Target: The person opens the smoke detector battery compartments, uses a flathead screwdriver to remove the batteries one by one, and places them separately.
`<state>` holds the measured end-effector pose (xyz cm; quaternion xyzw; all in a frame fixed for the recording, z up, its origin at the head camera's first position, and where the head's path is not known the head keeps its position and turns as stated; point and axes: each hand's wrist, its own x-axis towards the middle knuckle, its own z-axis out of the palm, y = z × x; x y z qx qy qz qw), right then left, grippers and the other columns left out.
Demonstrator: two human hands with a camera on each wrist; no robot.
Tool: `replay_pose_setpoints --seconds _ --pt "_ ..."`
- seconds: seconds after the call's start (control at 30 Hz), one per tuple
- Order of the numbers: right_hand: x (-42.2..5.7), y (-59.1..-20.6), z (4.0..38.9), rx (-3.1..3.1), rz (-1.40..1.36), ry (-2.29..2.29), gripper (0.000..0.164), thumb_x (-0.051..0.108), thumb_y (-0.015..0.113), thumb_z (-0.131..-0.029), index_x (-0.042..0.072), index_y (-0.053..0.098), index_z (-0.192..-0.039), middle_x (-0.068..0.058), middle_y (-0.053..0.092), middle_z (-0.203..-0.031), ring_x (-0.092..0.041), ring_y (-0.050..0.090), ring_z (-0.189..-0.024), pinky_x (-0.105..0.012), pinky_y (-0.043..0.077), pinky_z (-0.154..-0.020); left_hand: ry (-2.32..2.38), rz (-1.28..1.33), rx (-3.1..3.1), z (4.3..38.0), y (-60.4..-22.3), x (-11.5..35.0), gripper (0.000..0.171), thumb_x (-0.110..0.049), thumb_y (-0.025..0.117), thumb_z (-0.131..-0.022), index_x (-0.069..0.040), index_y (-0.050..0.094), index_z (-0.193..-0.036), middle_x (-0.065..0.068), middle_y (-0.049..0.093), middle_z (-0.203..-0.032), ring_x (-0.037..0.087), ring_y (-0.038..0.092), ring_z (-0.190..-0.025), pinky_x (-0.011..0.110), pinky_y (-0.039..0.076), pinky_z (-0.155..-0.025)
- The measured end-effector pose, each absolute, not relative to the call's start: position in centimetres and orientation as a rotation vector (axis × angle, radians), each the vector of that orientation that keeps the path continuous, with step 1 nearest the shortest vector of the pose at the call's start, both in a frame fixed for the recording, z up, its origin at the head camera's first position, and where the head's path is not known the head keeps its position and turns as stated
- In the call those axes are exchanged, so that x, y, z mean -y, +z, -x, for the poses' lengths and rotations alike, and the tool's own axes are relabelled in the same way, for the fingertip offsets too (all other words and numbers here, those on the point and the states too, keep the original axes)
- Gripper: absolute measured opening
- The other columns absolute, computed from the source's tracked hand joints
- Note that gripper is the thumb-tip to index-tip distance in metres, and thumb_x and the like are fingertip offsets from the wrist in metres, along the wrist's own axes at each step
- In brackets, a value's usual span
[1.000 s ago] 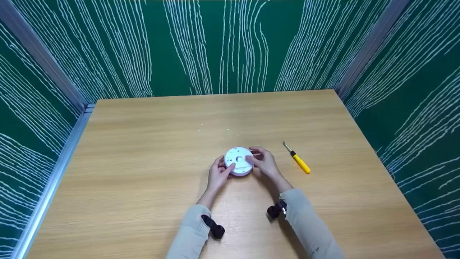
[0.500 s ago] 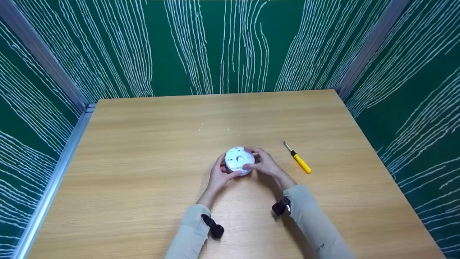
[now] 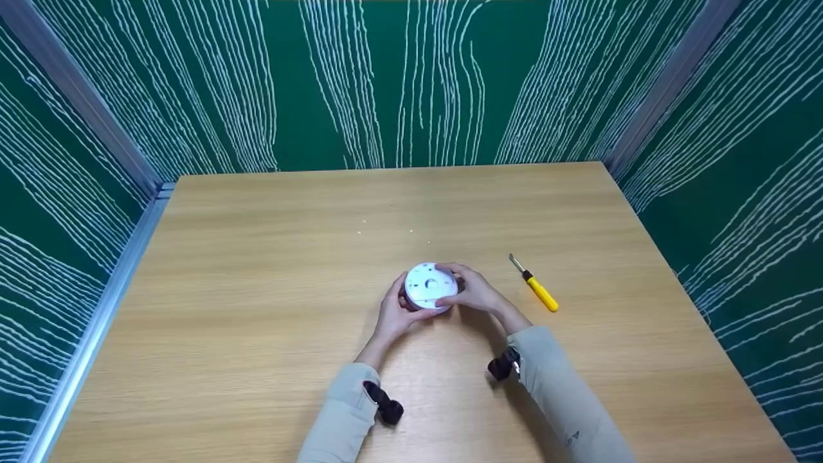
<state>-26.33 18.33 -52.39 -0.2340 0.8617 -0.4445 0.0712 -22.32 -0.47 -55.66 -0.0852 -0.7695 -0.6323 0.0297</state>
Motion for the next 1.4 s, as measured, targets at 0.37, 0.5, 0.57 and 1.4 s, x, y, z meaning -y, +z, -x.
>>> replay_pose_setpoints --seconds 0.37,0.5,0.57,1.4 --pt "-18.3 -52.0 26.3 -2.572 0.681 -1.329 0.070 0.018 0.079 -0.064 0.000 0.048 -0.124 -0.017 0.048 -0.124 -0.032 0.046 -0.109 -0.044 0.036 -0.097 -1.961 0.236 2.389 22.4 -55.9 0.3 0.088 -0.012 0.081 -0.061 0.003 0.032 -0.133 0.020 0.041 -0.129 0.026 0.040 -0.116 0.030 0.034 -0.101" --pt "-18.3 -51.9 26.4 -2.571 0.641 -1.323 0.070 0.018 0.079 -0.064 0.002 0.048 -0.124 -0.016 0.047 -0.125 -0.032 0.045 -0.110 -0.044 0.035 -0.098 -1.955 0.242 2.389 22.4 -56.0 0.3 0.088 -0.013 0.081 -0.061 0.003 0.032 -0.133 0.020 0.039 -0.131 0.028 0.039 -0.117 0.032 0.032 -0.102" --pt "-18.3 -51.9 26.4 -2.568 0.623 -1.323 0.070 0.019 0.079 -0.064 0.003 0.048 -0.124 -0.016 0.047 -0.125 -0.032 0.045 -0.110 -0.044 0.035 -0.098 -1.951 0.243 2.388 22.4 -56.0 0.3 0.089 -0.013 0.081 -0.061 0.003 0.032 -0.133 0.020 0.039 -0.130 0.028 0.040 -0.116 0.033 0.033 -0.102" --pt "-18.1 -52.0 26.6 -2.547 0.580 -1.393 0.063 0.017 0.080 -0.062 0.003 0.054 -0.117 -0.015 0.052 -0.119 -0.031 0.050 -0.104 -0.043 0.042 -0.092 -2.046 0.267 2.309 20.6 -52.5 0.3 0.081 0.004 0.077 -0.062 0.011 0.031 -0.129 0.029 0.039 -0.126 0.035 0.040 -0.112 0.043 0.036 -0.098"
